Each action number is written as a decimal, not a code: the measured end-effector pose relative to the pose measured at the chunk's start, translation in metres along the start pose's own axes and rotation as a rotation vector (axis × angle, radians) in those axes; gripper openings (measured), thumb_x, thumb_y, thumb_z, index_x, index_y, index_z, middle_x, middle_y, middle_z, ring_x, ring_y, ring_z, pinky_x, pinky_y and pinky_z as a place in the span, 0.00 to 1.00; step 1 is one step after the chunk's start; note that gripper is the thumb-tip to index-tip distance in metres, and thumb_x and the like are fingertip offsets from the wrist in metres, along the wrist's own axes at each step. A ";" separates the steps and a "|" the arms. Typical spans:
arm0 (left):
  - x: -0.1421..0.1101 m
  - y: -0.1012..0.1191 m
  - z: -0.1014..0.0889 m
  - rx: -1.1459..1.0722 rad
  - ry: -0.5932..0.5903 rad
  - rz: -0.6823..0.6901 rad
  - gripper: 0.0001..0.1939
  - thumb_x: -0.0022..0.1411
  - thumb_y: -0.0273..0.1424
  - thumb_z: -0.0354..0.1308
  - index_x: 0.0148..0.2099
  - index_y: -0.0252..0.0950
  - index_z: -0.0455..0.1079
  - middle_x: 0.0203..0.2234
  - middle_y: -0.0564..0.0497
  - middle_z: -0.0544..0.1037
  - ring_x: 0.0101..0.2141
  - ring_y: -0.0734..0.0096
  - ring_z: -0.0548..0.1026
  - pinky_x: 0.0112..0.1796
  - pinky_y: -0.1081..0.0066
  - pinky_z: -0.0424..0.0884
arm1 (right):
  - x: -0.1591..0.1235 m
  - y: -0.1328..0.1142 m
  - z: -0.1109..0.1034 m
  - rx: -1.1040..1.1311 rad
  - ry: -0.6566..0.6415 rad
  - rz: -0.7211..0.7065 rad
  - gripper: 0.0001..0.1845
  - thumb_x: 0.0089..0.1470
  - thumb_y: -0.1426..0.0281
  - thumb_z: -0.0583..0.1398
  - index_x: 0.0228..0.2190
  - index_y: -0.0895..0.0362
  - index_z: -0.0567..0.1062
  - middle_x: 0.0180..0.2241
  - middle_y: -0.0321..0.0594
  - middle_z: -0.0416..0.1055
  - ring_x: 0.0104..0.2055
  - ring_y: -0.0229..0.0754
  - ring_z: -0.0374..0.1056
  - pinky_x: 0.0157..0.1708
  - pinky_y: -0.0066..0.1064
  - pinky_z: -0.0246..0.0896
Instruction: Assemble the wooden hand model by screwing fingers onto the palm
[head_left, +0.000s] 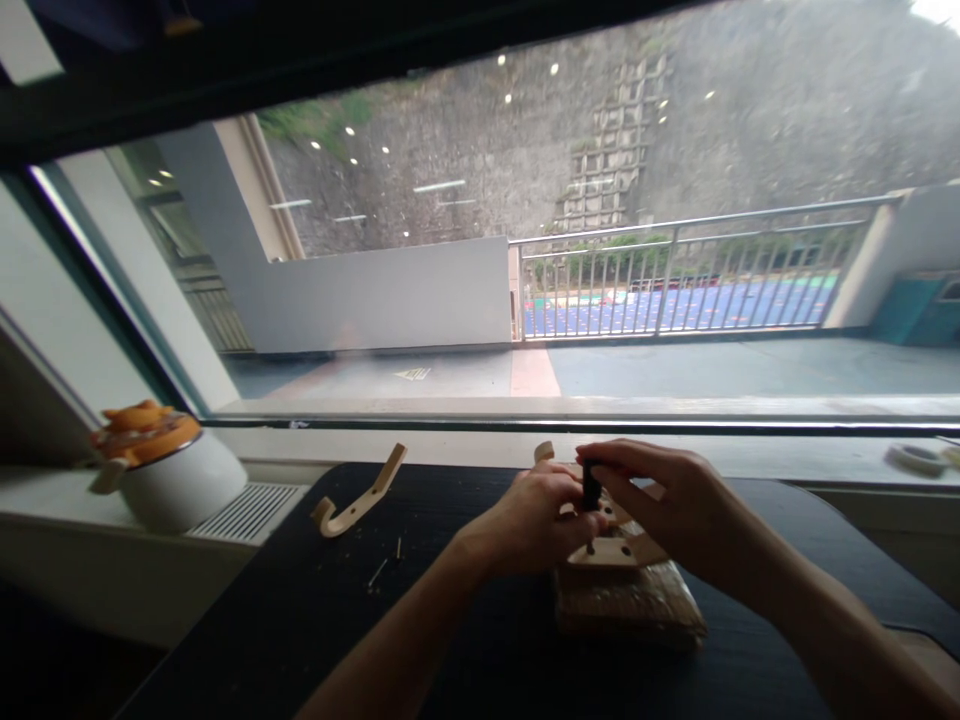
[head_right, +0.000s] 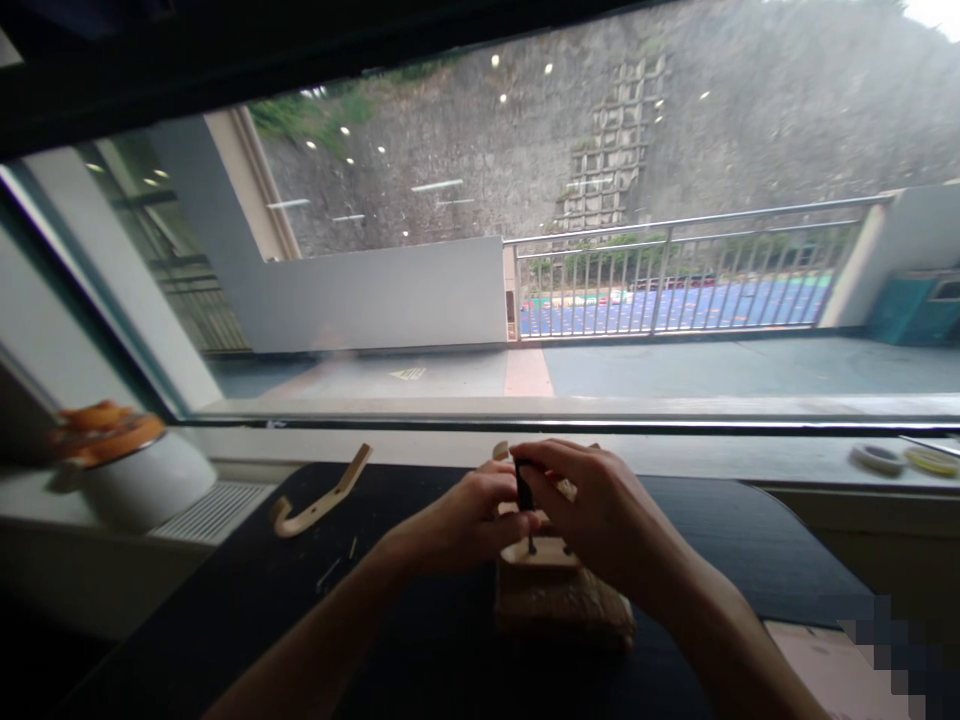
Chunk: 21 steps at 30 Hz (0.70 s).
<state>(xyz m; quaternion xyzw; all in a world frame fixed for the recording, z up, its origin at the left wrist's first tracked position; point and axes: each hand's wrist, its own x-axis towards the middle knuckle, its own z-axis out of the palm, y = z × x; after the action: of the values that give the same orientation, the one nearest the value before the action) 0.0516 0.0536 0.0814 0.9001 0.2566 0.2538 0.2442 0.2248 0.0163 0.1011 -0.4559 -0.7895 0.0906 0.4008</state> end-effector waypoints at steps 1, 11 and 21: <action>0.000 0.000 0.000 0.002 0.004 0.004 0.08 0.61 0.30 0.56 0.31 0.34 0.72 0.37 0.49 0.76 0.39 0.67 0.71 0.44 0.70 0.65 | 0.000 0.000 0.000 0.003 -0.001 0.000 0.14 0.56 0.67 0.54 0.41 0.51 0.77 0.38 0.37 0.78 0.39 0.42 0.73 0.37 0.31 0.67; 0.000 -0.002 0.001 0.030 0.002 -0.008 0.09 0.61 0.33 0.56 0.30 0.35 0.72 0.35 0.48 0.76 0.40 0.66 0.70 0.45 0.68 0.64 | -0.001 0.006 0.004 -0.035 0.055 0.130 0.10 0.53 0.62 0.58 0.35 0.54 0.74 0.29 0.37 0.76 0.31 0.41 0.73 0.30 0.30 0.66; -0.001 -0.002 0.001 0.004 0.014 0.050 0.08 0.62 0.30 0.55 0.32 0.35 0.72 0.37 0.50 0.76 0.40 0.69 0.70 0.45 0.71 0.64 | 0.000 -0.002 -0.001 0.029 -0.011 0.010 0.13 0.57 0.67 0.54 0.39 0.52 0.77 0.37 0.38 0.77 0.38 0.43 0.73 0.36 0.32 0.67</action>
<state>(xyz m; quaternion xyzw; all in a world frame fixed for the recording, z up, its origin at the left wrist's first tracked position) 0.0508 0.0546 0.0790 0.9049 0.2364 0.2655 0.2342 0.2247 0.0149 0.1030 -0.4535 -0.7881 0.1068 0.4024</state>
